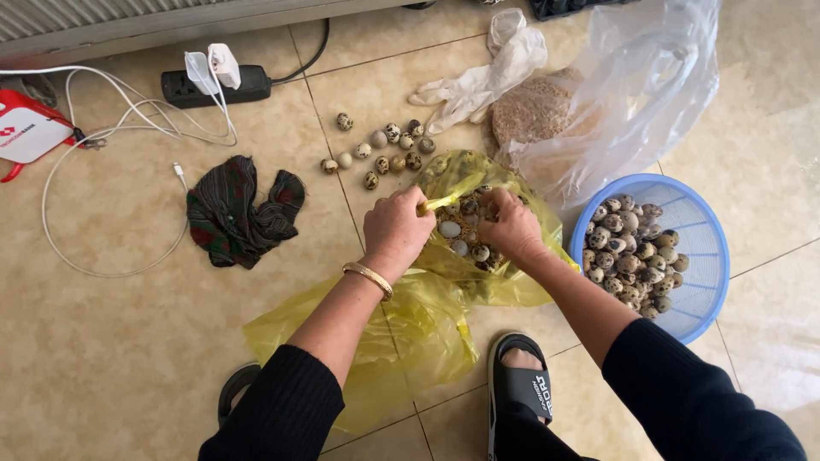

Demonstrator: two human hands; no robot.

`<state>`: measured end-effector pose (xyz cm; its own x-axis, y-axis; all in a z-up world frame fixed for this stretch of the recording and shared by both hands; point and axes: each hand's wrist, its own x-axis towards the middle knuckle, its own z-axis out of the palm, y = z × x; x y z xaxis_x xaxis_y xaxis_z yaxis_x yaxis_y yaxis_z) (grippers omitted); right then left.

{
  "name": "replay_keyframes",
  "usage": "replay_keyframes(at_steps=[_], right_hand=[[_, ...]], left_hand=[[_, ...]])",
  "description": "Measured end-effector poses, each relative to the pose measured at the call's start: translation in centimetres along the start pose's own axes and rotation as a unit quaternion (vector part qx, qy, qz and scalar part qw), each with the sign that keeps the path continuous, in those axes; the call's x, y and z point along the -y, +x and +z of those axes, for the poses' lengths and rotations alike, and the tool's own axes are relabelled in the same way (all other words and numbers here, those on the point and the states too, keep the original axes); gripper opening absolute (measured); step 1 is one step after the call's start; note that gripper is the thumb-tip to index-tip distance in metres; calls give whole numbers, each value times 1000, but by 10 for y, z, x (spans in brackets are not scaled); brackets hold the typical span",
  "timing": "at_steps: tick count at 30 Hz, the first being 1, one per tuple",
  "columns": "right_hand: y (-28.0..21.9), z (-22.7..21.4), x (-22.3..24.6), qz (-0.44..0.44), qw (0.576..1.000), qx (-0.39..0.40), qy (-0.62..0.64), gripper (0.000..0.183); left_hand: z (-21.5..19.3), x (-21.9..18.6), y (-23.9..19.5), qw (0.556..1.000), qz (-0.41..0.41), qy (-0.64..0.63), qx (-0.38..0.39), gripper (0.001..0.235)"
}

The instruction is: Sorting and bagging quail eggs from a pile on the floor into a yellow plastic bag.

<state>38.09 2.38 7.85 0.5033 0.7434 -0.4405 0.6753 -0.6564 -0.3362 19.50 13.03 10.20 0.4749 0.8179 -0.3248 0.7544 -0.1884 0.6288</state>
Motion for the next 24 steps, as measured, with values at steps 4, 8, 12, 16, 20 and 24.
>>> replay_keyframes(at_steps=[4, 8, 12, 16, 20, 24], right_hand=[[19, -2, 8, -22, 999, 2, -33, 41], [33, 6, 12, -38, 989, 21, -142, 43], [62, 32, -7, -30, 984, 31, -175, 40], [96, 63, -43, 1, 983, 61, -173, 46], [104, 56, -48, 32, 984, 74, -156, 46], [61, 6, 1, 42, 989, 70, -122, 41]], left_hand=[[-2, -1, 2, 1000, -4, -14, 4, 18], [-3, -2, 4, 1000, -6, -15, 9, 20], [-33, -8, -10, 998, -7, -46, 50, 31], [-99, -4, -52, 996, 42, -69, 34, 44], [-159, 22, -107, 999, 25, -30, 4, 46], [-173, 62, -156, 996, -69, -49, 15, 50]])
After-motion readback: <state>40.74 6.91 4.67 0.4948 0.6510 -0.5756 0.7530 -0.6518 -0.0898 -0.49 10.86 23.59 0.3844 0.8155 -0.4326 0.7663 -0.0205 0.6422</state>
